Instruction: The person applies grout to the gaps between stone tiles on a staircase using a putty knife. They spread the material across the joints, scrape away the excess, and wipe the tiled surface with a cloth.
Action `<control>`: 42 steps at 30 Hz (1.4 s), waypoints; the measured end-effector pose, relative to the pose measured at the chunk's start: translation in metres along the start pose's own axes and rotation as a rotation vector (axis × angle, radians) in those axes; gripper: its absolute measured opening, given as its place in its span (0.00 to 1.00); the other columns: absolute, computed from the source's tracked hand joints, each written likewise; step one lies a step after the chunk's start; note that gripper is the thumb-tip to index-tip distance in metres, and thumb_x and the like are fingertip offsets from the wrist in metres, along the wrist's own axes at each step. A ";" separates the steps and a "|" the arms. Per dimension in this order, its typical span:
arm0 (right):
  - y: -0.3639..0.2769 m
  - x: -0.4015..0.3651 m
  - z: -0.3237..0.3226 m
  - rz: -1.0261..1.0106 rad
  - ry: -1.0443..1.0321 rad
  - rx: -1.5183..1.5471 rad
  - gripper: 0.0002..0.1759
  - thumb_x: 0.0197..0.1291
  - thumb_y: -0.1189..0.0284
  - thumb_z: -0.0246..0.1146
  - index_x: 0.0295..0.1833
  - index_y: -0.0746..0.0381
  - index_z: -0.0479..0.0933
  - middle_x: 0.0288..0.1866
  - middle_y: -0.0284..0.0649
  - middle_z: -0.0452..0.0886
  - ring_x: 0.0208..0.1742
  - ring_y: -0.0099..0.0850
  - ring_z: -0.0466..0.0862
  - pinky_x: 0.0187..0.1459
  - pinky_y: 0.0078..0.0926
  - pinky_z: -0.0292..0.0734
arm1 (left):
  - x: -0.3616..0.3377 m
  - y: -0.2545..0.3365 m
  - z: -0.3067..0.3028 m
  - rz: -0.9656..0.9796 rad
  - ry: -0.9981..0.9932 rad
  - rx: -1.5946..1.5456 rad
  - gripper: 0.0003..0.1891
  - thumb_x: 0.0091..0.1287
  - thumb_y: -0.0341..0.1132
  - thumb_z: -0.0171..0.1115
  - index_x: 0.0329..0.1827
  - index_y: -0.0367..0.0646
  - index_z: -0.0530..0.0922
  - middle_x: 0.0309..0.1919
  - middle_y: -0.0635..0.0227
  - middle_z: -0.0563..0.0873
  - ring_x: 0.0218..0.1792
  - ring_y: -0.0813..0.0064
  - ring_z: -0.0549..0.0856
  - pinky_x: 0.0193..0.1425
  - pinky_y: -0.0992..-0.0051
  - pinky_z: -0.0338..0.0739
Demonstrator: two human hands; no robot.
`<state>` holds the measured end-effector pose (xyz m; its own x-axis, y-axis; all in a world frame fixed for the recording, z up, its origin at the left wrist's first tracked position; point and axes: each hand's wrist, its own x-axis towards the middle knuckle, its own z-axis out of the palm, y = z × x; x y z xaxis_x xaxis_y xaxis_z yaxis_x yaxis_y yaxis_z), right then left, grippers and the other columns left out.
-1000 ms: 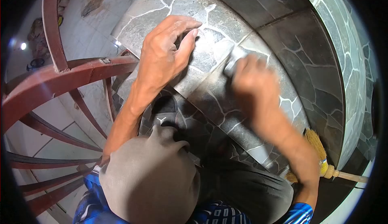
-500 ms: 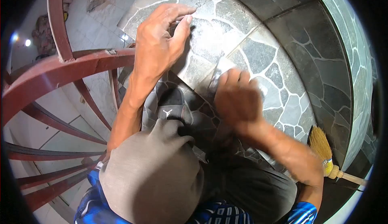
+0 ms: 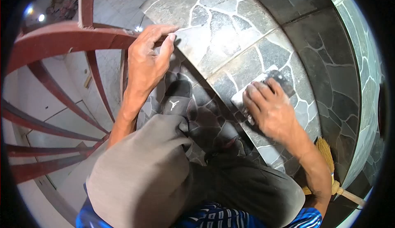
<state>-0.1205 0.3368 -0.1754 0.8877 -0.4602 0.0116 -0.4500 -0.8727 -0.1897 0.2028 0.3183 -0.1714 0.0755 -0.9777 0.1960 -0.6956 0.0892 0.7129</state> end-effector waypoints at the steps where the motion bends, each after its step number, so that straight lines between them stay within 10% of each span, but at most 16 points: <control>1: 0.008 0.007 0.007 -0.009 0.065 0.043 0.15 0.60 0.71 0.63 0.51 0.65 0.82 0.54 0.44 0.82 0.61 0.40 0.83 0.66 0.46 0.74 | -0.008 0.000 -0.003 -0.011 -0.013 0.007 0.10 0.74 0.26 0.65 0.55 0.39 0.88 0.47 0.63 0.90 0.49 0.75 0.87 0.57 0.74 0.80; 7: 0.028 0.040 0.011 -0.134 0.153 0.049 0.05 0.59 0.70 0.63 0.34 0.60 0.81 0.36 0.38 0.80 0.43 0.35 0.83 0.54 0.36 0.77 | -0.019 0.015 -0.012 0.002 0.053 -0.015 0.09 0.76 0.26 0.63 0.53 0.37 0.88 0.47 0.66 0.89 0.48 0.78 0.88 0.56 0.77 0.81; 31: 0.010 0.046 0.019 -0.153 0.219 0.038 0.05 0.56 0.73 0.64 0.29 0.59 0.82 0.35 0.37 0.81 0.44 0.34 0.82 0.51 0.35 0.78 | -0.028 -0.027 -0.009 -0.206 -0.077 -0.040 0.11 0.78 0.30 0.62 0.57 0.38 0.87 0.50 0.64 0.88 0.46 0.77 0.90 0.53 0.77 0.82; 37: 0.010 0.031 0.008 -0.076 -0.058 0.038 0.13 0.56 0.70 0.64 0.46 0.64 0.81 0.51 0.42 0.82 0.59 0.38 0.82 0.62 0.37 0.77 | -0.023 -0.025 0.001 -0.153 -0.075 -0.128 0.12 0.78 0.30 0.62 0.58 0.37 0.86 0.50 0.65 0.88 0.47 0.77 0.89 0.54 0.76 0.83; 42: 0.011 0.058 0.026 -0.109 0.266 0.029 0.03 0.57 0.72 0.64 0.33 0.58 0.81 0.38 0.36 0.81 0.46 0.34 0.82 0.53 0.34 0.78 | -0.024 -0.030 0.017 -0.151 -0.092 -0.147 0.11 0.77 0.29 0.62 0.58 0.36 0.86 0.51 0.64 0.88 0.46 0.77 0.90 0.53 0.76 0.83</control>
<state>-0.0712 0.3042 -0.2022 0.8725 -0.3936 0.2896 -0.3466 -0.9162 -0.2009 0.2098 0.3364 -0.2090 0.1004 -0.9947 0.0222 -0.5694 -0.0391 0.8211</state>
